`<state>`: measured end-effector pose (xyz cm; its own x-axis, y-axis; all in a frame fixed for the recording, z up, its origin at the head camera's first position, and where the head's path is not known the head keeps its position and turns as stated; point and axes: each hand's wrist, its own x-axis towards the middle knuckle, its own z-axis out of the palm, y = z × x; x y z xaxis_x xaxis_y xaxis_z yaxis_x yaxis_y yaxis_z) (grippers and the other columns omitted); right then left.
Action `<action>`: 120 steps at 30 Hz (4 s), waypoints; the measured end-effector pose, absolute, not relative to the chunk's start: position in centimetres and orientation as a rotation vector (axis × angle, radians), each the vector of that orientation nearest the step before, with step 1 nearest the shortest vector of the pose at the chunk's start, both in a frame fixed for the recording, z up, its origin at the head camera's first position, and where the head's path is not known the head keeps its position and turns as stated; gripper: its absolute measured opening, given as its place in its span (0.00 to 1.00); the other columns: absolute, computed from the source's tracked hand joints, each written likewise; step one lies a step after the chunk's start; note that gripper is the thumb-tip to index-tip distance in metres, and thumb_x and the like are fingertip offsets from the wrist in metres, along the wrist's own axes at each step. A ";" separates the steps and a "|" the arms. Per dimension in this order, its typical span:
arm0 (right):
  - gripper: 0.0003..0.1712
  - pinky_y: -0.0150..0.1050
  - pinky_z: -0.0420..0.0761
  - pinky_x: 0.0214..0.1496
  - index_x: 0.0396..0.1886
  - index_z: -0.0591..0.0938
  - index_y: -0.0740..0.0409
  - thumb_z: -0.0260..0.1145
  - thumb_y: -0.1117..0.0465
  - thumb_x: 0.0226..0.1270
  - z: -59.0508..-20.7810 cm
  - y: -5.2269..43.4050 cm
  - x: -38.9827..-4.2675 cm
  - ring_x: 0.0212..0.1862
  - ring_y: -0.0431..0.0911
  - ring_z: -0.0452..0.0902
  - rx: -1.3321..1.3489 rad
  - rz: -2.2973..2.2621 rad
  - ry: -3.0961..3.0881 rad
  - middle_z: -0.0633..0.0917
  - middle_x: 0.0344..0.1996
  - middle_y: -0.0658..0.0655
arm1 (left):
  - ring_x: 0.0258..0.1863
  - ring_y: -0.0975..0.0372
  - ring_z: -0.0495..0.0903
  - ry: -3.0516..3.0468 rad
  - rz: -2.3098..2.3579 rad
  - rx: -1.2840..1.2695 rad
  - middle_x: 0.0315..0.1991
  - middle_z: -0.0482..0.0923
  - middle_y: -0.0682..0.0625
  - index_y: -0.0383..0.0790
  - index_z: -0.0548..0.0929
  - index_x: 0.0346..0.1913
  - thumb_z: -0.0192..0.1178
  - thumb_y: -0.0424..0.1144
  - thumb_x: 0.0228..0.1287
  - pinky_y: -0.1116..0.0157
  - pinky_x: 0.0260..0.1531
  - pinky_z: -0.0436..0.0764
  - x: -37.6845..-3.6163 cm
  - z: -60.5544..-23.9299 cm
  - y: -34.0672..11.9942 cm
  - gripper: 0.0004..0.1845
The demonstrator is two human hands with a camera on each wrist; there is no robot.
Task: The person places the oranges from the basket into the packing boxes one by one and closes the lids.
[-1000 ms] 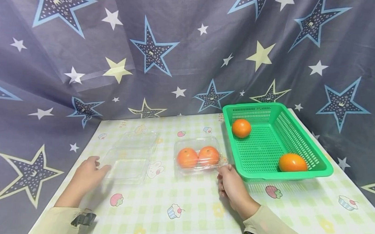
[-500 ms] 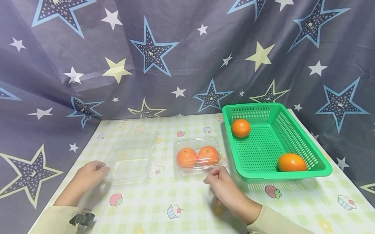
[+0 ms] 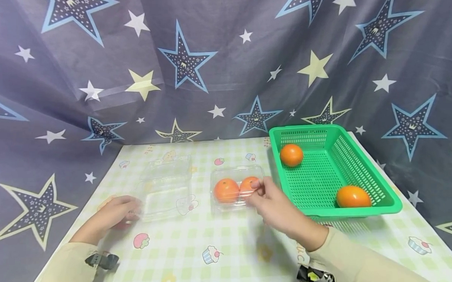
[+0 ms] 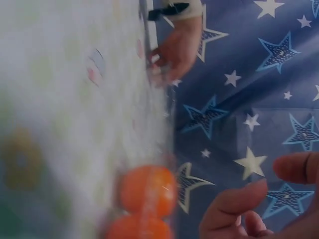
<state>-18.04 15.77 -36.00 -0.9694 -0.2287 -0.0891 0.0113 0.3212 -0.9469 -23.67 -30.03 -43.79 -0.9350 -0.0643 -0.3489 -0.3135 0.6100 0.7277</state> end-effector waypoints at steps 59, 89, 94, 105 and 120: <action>0.39 0.62 0.77 0.61 0.77 0.61 0.63 0.61 0.53 0.74 -36.9 27.9 -35.1 0.67 0.68 0.70 0.005 -1.267 2.801 0.67 0.72 0.75 | 0.39 0.62 0.73 2.360 1.503 -0.191 0.42 0.79 0.53 0.31 0.72 0.69 0.58 0.45 0.74 0.64 0.36 0.71 -24.2 -45.2 -30.5 0.28; 0.27 0.39 0.68 0.24 0.17 0.68 0.54 0.72 0.49 0.67 -39.0 28.3 -36.3 0.19 0.43 0.60 0.022 -0.983 2.840 0.68 0.15 0.49 | 0.39 0.65 0.76 2.357 1.541 -0.166 0.39 0.82 0.56 0.32 0.75 0.62 0.55 0.46 0.77 0.64 0.38 0.72 -24.3 -45.4 -30.9 0.21; 0.30 0.41 0.76 0.29 0.44 0.71 0.68 0.73 0.47 0.66 -38.9 28.4 -35.9 0.33 0.52 0.72 0.046 -0.935 2.851 0.76 0.36 0.63 | 0.38 0.65 0.75 2.346 1.550 -0.169 0.38 0.82 0.57 0.32 0.74 0.62 0.56 0.46 0.77 0.64 0.38 0.72 -24.4 -45.6 -30.7 0.22; 0.41 0.53 0.84 0.33 0.72 0.71 0.64 0.70 0.46 0.67 -39.1 28.8 -35.5 0.51 0.61 0.78 -0.032 -0.860 2.799 0.77 0.61 0.73 | 0.44 0.61 0.79 2.375 1.538 -0.231 0.46 0.82 0.51 0.31 0.75 0.63 0.60 0.53 0.75 0.62 0.44 0.77 -24.5 -45.7 -30.7 0.29; 0.35 0.43 0.80 0.35 0.55 0.81 0.70 0.77 0.47 0.59 -38.5 29.3 -35.0 0.40 0.56 0.81 -0.082 -0.690 2.969 0.85 0.45 0.70 | 0.46 0.61 0.79 2.366 1.610 -0.148 0.48 0.82 0.55 0.37 0.79 0.57 0.64 0.43 0.71 0.60 0.49 0.77 -23.9 -46.1 -31.0 0.18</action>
<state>-35.02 29.34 -38.46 -0.9943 -0.0733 -0.0778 -0.0315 0.8965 -0.4420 -23.95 -31.04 -46.12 -0.9569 0.0695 -0.2821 -0.2369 0.3753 0.8961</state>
